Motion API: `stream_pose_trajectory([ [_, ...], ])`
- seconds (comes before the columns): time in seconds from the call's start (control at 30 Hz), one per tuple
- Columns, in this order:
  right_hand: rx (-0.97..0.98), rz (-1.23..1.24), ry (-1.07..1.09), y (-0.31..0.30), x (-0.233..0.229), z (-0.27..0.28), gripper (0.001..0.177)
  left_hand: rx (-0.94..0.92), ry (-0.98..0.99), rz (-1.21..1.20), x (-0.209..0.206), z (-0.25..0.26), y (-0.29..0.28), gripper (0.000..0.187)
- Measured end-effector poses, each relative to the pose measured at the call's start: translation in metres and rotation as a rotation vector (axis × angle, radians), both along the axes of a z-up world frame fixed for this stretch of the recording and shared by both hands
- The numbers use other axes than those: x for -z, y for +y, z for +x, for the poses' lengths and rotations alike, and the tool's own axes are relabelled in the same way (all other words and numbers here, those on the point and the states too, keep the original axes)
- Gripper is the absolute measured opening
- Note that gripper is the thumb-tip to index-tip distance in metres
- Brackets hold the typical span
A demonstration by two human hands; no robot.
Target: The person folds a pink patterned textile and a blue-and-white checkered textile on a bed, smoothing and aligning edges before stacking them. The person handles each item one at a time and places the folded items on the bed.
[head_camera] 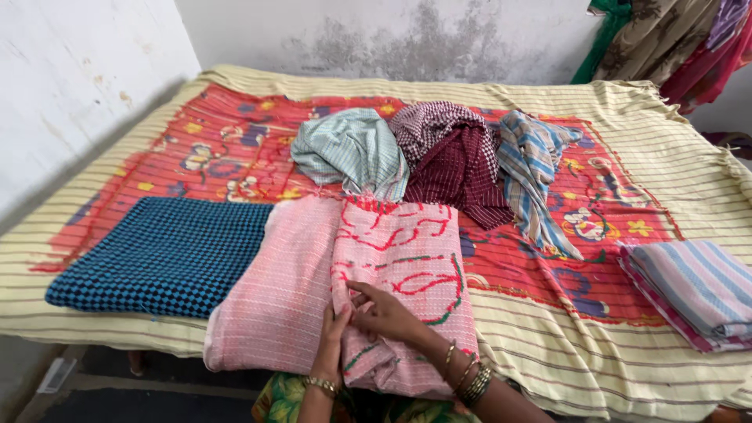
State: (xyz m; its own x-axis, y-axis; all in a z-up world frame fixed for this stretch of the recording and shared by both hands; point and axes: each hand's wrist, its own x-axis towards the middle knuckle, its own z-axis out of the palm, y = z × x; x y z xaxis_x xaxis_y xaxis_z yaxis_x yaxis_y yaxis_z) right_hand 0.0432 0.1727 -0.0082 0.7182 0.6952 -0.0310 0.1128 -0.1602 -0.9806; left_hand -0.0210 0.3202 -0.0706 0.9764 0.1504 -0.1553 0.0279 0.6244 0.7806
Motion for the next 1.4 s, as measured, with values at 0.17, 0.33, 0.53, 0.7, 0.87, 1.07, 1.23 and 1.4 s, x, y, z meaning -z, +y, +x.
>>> stream_pose_trajectory([
  [0.17,0.024,-0.026,-0.149,-0.059,0.009,0.009,0.053,0.033,0.083,0.060,-0.016,0.014,0.006,0.072],
  [0.33,0.411,-0.144,-0.294,-0.118,0.020,0.019,0.037,0.091,0.072,0.141,-0.024,0.029,0.016,0.074],
  [0.53,0.789,-0.045,-0.046,-0.157,0.036,0.022,0.039,0.286,0.004,-0.401,0.002,0.051,0.029,0.067],
  [0.7,0.750,0.115,0.098,-0.159,0.036,0.015,0.057,0.278,-0.002,-0.439,0.049,0.082,0.014,0.050],
  [0.87,0.728,0.147,0.290,-0.169,0.031,0.014,0.069,0.289,0.038,-0.503,0.083,0.105,0.002,0.031],
  [1.07,0.714,0.177,0.225,-0.170,0.028,0.009,0.083,0.319,0.027,-0.517,0.092,0.129,-0.030,0.029],
  [1.23,0.823,0.183,0.211,-0.172,0.037,0.002,0.082,0.433,0.035,-0.529,0.089,0.142,-0.045,0.023],
  [1.4,0.801,0.044,0.141,-0.175,0.044,0.008,0.078,0.321,0.150,-0.410,0.049,0.088,-0.028,0.036],
])
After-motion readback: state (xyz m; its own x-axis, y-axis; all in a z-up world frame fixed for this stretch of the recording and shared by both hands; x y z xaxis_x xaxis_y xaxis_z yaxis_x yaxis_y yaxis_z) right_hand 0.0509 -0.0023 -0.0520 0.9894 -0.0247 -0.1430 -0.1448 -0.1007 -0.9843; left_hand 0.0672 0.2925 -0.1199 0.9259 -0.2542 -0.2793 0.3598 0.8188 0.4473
